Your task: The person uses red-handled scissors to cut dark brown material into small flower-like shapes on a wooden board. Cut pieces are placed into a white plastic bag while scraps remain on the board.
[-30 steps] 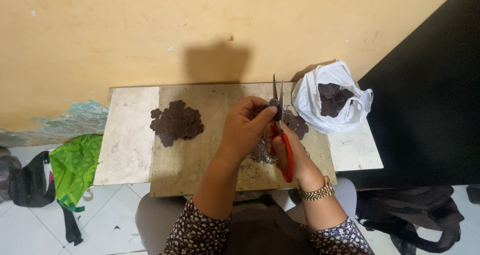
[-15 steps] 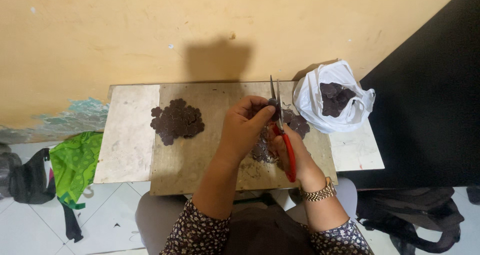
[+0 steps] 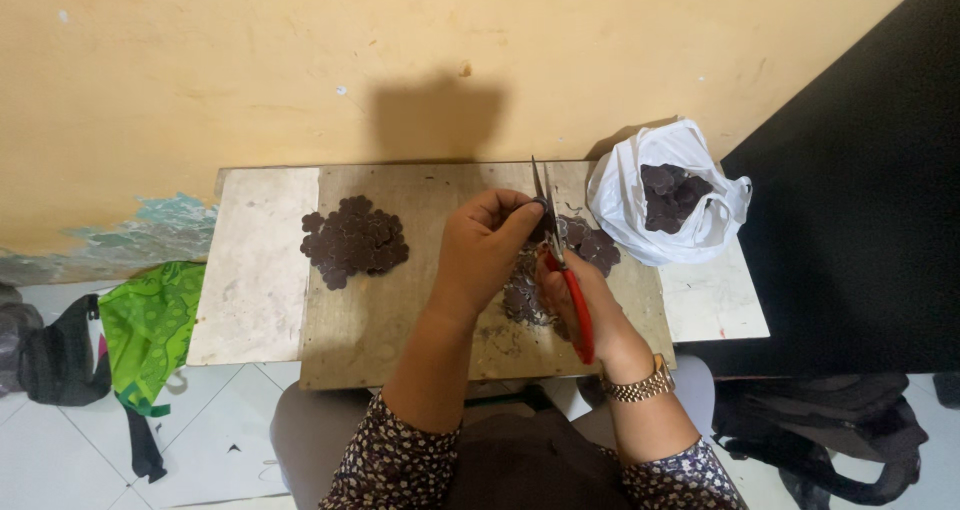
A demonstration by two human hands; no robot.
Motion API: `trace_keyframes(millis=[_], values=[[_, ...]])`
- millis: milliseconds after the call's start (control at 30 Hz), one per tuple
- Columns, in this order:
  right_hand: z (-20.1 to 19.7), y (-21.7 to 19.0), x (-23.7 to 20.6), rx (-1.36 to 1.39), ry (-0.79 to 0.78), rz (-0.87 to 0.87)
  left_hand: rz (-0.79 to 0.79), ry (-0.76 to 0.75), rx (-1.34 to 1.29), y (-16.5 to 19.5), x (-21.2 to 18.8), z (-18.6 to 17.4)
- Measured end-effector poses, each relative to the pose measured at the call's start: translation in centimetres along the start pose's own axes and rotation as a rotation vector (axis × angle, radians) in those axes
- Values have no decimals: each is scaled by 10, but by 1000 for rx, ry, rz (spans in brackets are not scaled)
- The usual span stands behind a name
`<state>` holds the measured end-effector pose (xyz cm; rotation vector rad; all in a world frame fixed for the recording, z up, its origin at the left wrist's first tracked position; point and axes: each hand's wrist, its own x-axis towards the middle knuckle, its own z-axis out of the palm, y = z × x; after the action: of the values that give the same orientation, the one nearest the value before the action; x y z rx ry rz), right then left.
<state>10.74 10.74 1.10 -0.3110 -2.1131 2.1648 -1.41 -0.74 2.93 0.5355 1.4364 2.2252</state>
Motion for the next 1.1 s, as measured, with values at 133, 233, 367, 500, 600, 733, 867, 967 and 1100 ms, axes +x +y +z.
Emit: trace_keyframes(millis=[133,233,367,500,600,733,867,967,1100], values=[[-3,4,0,64,-8,15,-26,9,33,1,1,0],[-5,6,3,139,-5,62,1,-1,44,1,3,0],[-6,7,2,51,-13,12,-17,-31,9,1,4,-1],[-7,7,0,23,-30,-18,-44,-19,26,3,5,-1],[-8,7,-2,2,-19,-4,-58,-24,13,4,6,-2],[-9,9,-2,-43,-15,-33,-54,-20,26,4,7,-3],[-10,12,0,-10,-14,-15,-35,-27,41,3,8,-5],[-9,14,1,-6,11,41,-23,-28,38,4,8,-5],[-10,13,-1,-26,4,34,-36,-16,73,6,6,-5]])
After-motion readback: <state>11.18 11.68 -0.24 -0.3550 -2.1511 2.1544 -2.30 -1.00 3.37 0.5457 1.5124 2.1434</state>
